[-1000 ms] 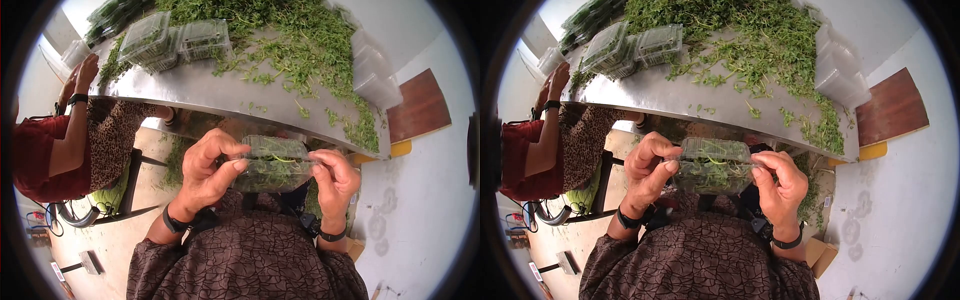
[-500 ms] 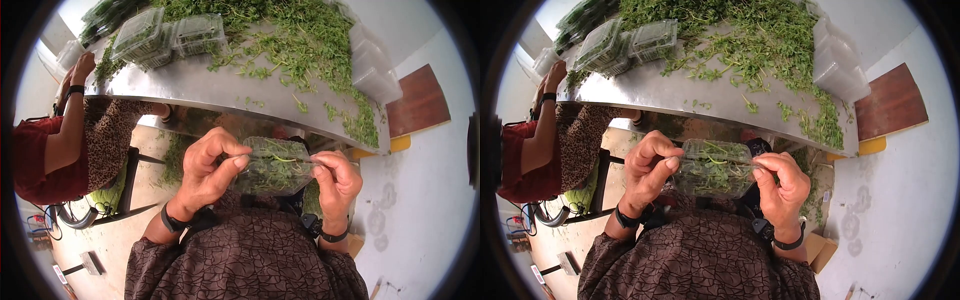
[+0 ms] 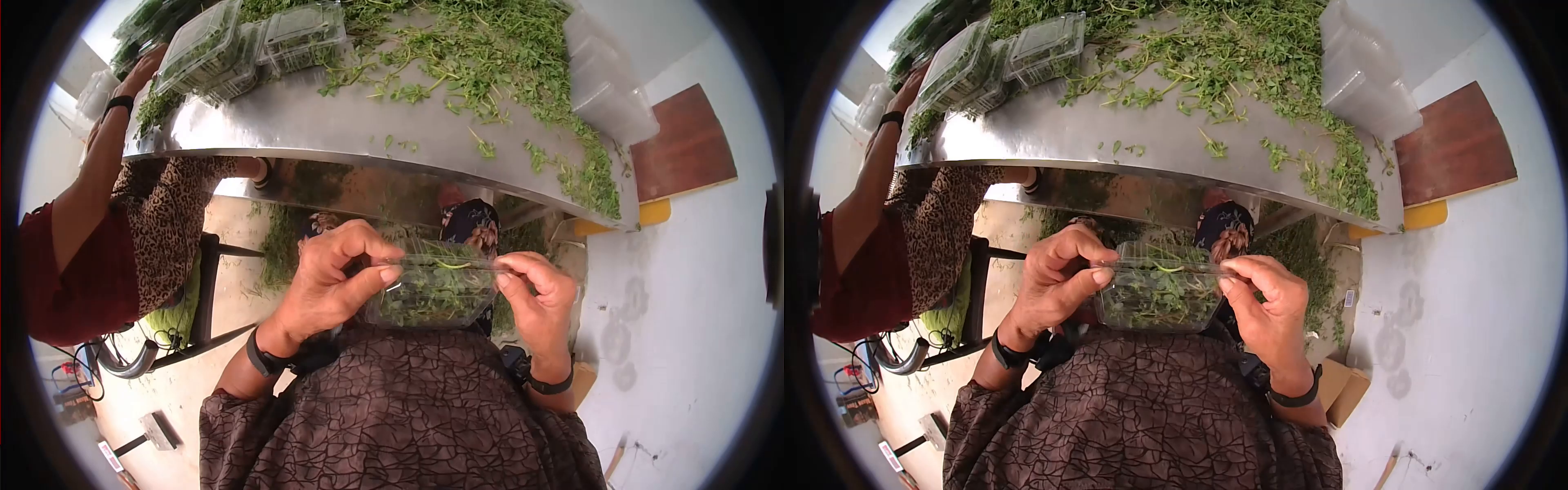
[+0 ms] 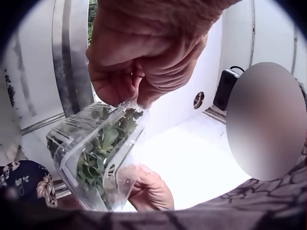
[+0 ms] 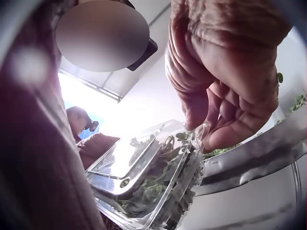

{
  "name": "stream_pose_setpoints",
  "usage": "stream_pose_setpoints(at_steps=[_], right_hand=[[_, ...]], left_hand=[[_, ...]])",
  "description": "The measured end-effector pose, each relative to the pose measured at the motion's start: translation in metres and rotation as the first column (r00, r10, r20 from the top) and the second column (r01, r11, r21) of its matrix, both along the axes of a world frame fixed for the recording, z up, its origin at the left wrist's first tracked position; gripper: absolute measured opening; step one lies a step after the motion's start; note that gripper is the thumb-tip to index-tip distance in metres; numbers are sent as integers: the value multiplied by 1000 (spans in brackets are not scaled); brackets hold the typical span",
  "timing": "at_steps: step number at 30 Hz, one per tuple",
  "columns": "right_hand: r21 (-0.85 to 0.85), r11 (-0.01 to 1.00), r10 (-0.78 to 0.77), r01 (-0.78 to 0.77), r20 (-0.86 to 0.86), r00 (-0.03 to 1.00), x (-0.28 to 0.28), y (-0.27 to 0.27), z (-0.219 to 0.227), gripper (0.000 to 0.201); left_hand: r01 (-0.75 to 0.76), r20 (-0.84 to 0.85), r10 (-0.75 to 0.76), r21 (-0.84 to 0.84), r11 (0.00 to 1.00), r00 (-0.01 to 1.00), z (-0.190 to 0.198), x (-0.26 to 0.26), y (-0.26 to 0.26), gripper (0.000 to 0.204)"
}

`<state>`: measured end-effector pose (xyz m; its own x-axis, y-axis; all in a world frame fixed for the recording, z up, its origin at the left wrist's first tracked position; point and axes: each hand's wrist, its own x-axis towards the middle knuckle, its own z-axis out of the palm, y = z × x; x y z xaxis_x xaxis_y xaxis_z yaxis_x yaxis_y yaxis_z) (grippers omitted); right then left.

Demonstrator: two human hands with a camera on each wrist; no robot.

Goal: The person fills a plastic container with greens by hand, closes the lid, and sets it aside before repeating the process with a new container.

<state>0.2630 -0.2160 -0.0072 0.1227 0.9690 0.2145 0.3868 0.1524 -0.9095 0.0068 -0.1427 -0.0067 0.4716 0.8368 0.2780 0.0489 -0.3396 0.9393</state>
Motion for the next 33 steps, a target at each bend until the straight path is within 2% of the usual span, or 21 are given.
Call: stream_pose_setpoints(at_steps=[3, 9, 12, 16, 19, 22, 24, 28, 30, 31, 33], right_hand=[[-55, 998, 31, -31, -5, 1000, 1, -6, -2, 16], [-102, 992, 72, -69, 28, 997, 1, -10, -1, 18], [-95, 989, 119, -109, 109, 987, 1, -8, 5, 19], [-120, 986, 131, -119, 98, 986, 0, -10, 5, 21], [-171, 981, 99, -89, 49, 994, -1, -12, 4, 21], [-196, 979, 52, -51, 2, 999, 0, -15, 2, 22], [-154, 988, 30, -23, 46, 998, 1, -15, 1, 22], [-82, 997, 8, 3, 136, 991, 2, -13, 5, 22], [-97, 995, -5, 19, 144, 990, 4, -11, 3, 21], [-95, 995, -9, 23, 145, 989, 4, -11, 1, 21], [-188, 982, -25, 36, 61, 998, 5, -12, -3, 20]], left_hand=[[34, -72, -40, -80, 996, 997, 1, -3, -4, 12], [91, -154, -102, -76, 993, 983, -1, -8, -5, 14], [115, -116, -127, -101, 988, 985, -2, -7, -5, 13], [162, -116, -172, -96, 982, 978, -1, -8, -2, 15], [166, -120, -187, -169, 971, 975, -1, -9, -1, 16], [188, -64, -208, -234, 954, 976, -1, -9, 0, 18], [202, -9, -217, -336, 920, 976, -3, -8, 0, 21], [197, -6, -211, -331, 923, 977, -3, 0, 2, 18], [232, 144, -184, -513, 826, 972, -10, 5, 5, 18], [236, 144, -188, -511, 826, 971, -14, 7, 7, 18], [278, 215, -184, -590, 758, 959, -19, 10, 10, 15]])
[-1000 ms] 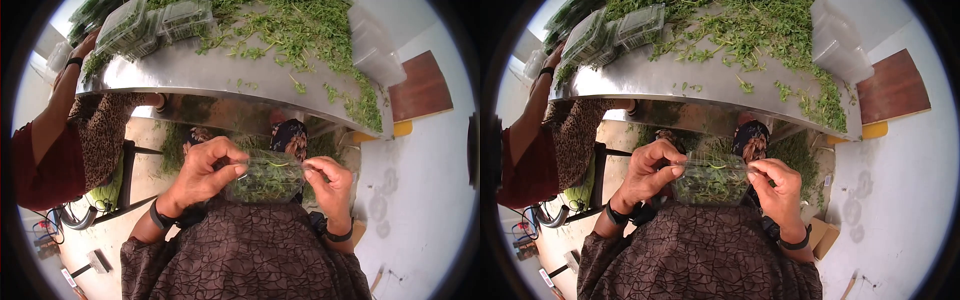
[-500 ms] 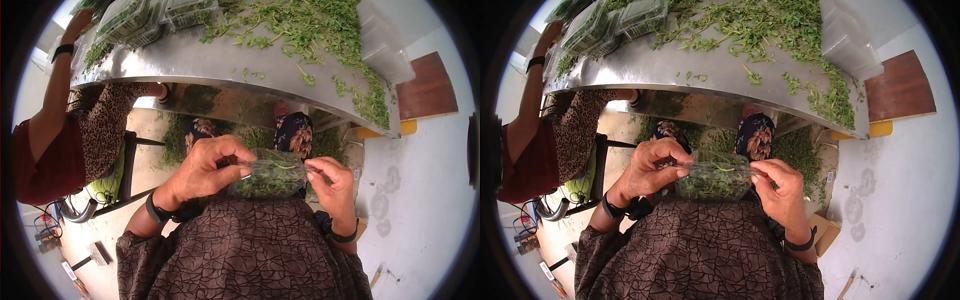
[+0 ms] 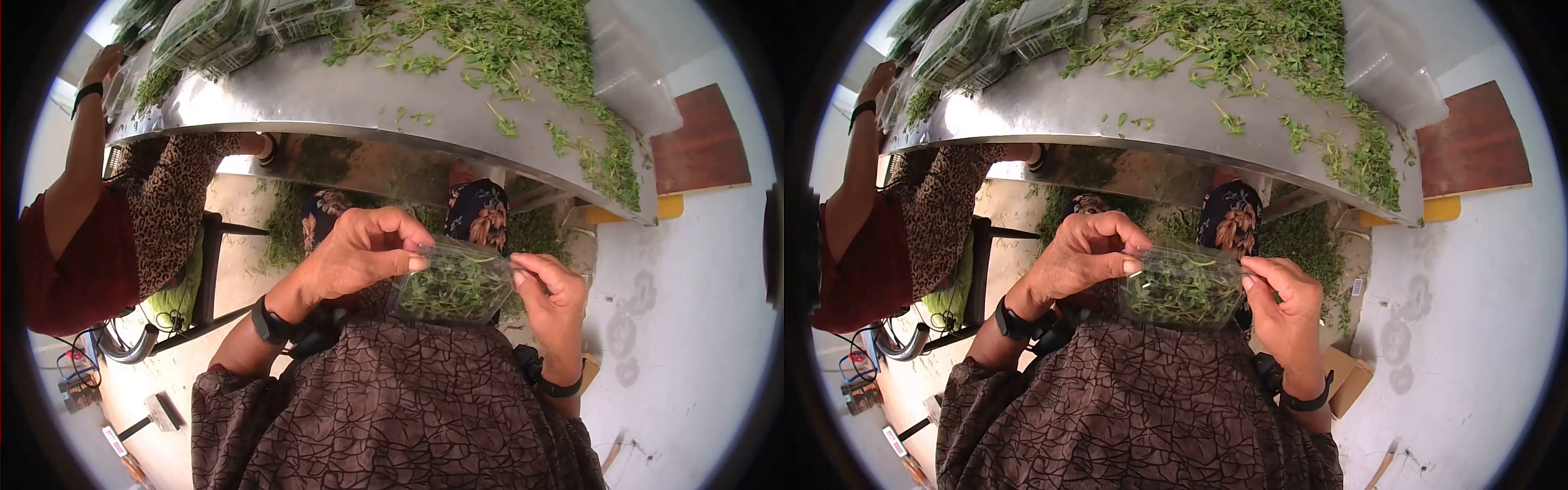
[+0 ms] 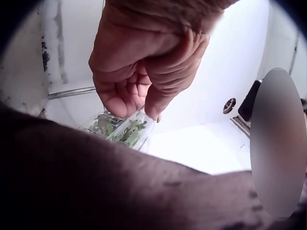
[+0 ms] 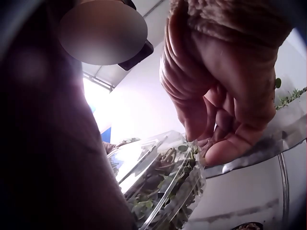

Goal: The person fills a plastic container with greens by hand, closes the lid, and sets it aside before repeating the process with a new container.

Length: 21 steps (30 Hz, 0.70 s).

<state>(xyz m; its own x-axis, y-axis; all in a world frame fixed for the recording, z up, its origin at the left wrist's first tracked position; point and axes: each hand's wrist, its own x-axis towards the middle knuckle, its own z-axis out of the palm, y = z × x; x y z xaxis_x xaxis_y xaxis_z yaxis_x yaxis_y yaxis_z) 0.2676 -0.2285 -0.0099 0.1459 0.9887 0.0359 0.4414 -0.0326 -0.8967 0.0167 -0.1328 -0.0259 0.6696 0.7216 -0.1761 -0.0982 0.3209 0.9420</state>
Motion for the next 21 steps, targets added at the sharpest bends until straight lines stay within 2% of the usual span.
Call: stream_pose_setpoints(at_steps=[3, 7, 10, 12, 16, 19, 21], right_hand=[[10, 1000, -29, 29, -8, 1000, 2, -1, -2, 20], [-4, 1000, -24, 24, -19, 1000, 5, -1, -3, 19], [-35, 999, -24, 22, -59, 998, 4, -3, -7, 19], [32, 999, 26, -26, -1, 1000, 2, 0, -3, 19], [38, 996, 79, -81, 40, 996, 2, 3, 0, 18], [40, 997, 74, -73, -32, 997, 2, 9, 1, 15], [46, 995, 90, -92, 45, 995, 4, 14, 7, 13]], left_hand=[[17, 79, -14, -38, 999, 997, -3, 5, 6, 13], [34, 76, -33, -19, 999, 997, 3, 9, 7, 10], [24, 29, -24, -14, 1000, 999, 0, 9, 4, 8], [20, 7, -20, -2, 1000, 1000, -3, 8, 2, 7], [2, -56, 2, 71, 997, 998, 2, 10, 1, 5], [-16, -79, 24, 105, 994, 997, 12, 10, 8, 4], [-20, -66, 28, 107, 994, 997, 24, 10, 16, 4]])
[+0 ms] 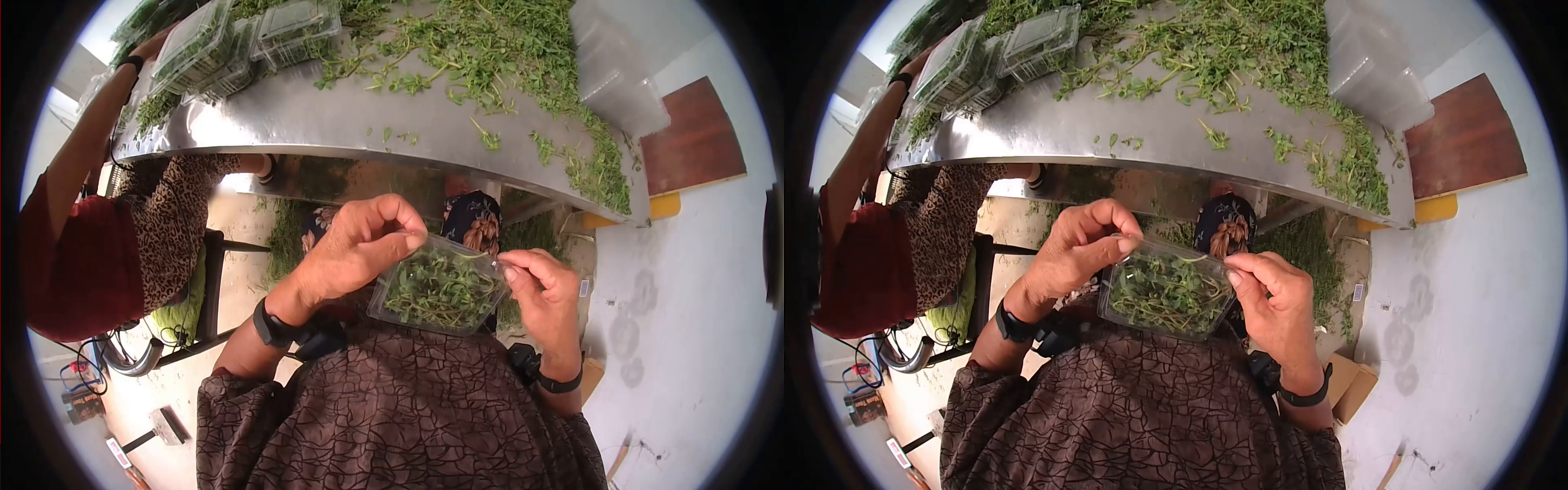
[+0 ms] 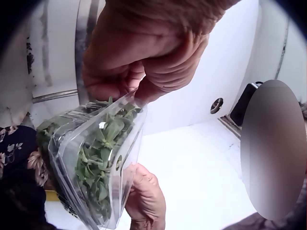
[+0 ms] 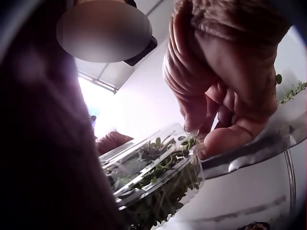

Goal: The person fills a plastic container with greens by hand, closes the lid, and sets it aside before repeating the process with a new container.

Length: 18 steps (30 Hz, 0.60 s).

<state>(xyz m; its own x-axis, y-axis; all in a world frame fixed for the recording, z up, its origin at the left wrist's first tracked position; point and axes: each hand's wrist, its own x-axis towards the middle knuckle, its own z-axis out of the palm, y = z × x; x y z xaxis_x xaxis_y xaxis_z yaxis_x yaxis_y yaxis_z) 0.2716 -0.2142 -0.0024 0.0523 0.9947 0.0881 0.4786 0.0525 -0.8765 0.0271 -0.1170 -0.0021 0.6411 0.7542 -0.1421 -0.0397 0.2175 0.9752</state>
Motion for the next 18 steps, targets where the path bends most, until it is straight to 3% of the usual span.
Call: stream_pose_setpoints(at_steps=[3, 7, 9, 11, 13, 15, 18], right_hand=[[41, 999, -16, 21, -117, 993, -5, 9, 10, 12], [122, 992, -11, 23, -104, 995, -8, 25, 25, 14], [241, 966, -65, 97, -138, 988, -10, 35, 38, 14], [282, 955, -62, 93, -117, 991, -8, 46, 55, 16], [375, 920, -87, 117, -96, 992, -8, 59, 70, 17], [398, 911, -91, 107, -60, 994, -5, 76, 82, 18], [514, 848, -88, 130, -105, 991, -3, 110, 84, 21]], left_hand=[[-27, 50, 24, 63, 998, 998, 13, -2, 12, 5], [-70, 13, 69, 146, 987, 998, 42, -4, 20, 7], [-81, 10, 81, 187, 979, 997, 57, -6, 25, 6], [-176, 67, 162, 394, 902, 984, 68, -4, 29, 5], [-203, 93, 181, 460, 864, 979, 76, -2, 36, 5], [-276, 160, 227, 619, 735, 961, 79, 0, 51, 5], [-348, 229, 262, 616, 707, 938, 78, 8, 72, 5]])
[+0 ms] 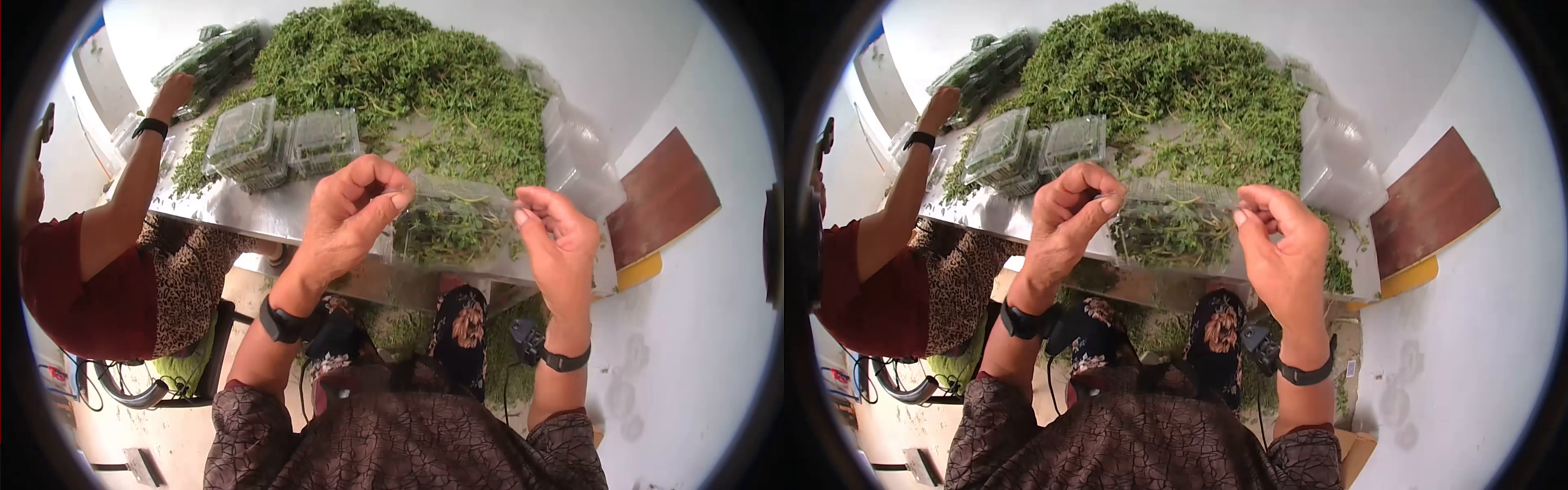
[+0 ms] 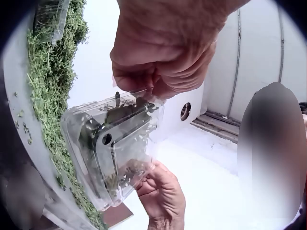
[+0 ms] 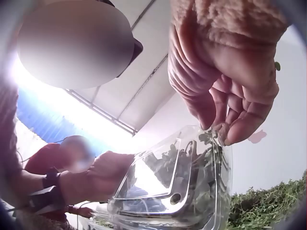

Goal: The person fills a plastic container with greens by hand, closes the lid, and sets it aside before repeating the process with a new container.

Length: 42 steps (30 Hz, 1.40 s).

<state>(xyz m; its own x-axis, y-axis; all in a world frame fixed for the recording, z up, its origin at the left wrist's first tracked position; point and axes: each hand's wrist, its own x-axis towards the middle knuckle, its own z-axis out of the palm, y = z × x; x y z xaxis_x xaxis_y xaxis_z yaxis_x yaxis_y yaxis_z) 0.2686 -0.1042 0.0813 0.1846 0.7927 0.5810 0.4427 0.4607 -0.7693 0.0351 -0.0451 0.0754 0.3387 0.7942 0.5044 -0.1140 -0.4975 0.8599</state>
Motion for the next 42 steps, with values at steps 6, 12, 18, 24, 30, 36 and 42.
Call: stream_pose_setpoints(at_steps=[6, 12, 18, 24, 30, 36, 42], right_hand=[[-40, 998, -54, 51, -91, 994, -6, 42, -19, 22], [-72, 993, -102, 97, -69, 992, -8, 53, -31, 22], [21, 983, -186, 185, 83, 979, -10, 54, -32, 23], [21, 989, -148, 149, -70, 987, -11, 59, -45, 27], [57, 989, -129, 133, -76, 989, -12, 58, -47, 21], [-3, 995, -104, 104, -133, 986, -11, 59, -49, 18], [4, 997, -79, 81, -136, 987, -10, 60, -49, 18]], left_hand=[[-62, 71, 58, 58, 996, 996, -36, 6, 40, 4], [-184, -13, 186, 98, 978, 982, -43, 6, 43, 6], [-234, -28, 238, 103, 967, 971, -46, 5, 46, 8], [-275, -54, 279, 67, 959, 959, -45, 6, 40, 16], [-259, 28, 258, 75, 963, 966, -46, 8, 39, 17], [-326, -62, 338, 149, 933, 939, -44, 7, 36, 15], [-369, -71, 412, 324, 871, 909, -41, 10, 36, 12]])
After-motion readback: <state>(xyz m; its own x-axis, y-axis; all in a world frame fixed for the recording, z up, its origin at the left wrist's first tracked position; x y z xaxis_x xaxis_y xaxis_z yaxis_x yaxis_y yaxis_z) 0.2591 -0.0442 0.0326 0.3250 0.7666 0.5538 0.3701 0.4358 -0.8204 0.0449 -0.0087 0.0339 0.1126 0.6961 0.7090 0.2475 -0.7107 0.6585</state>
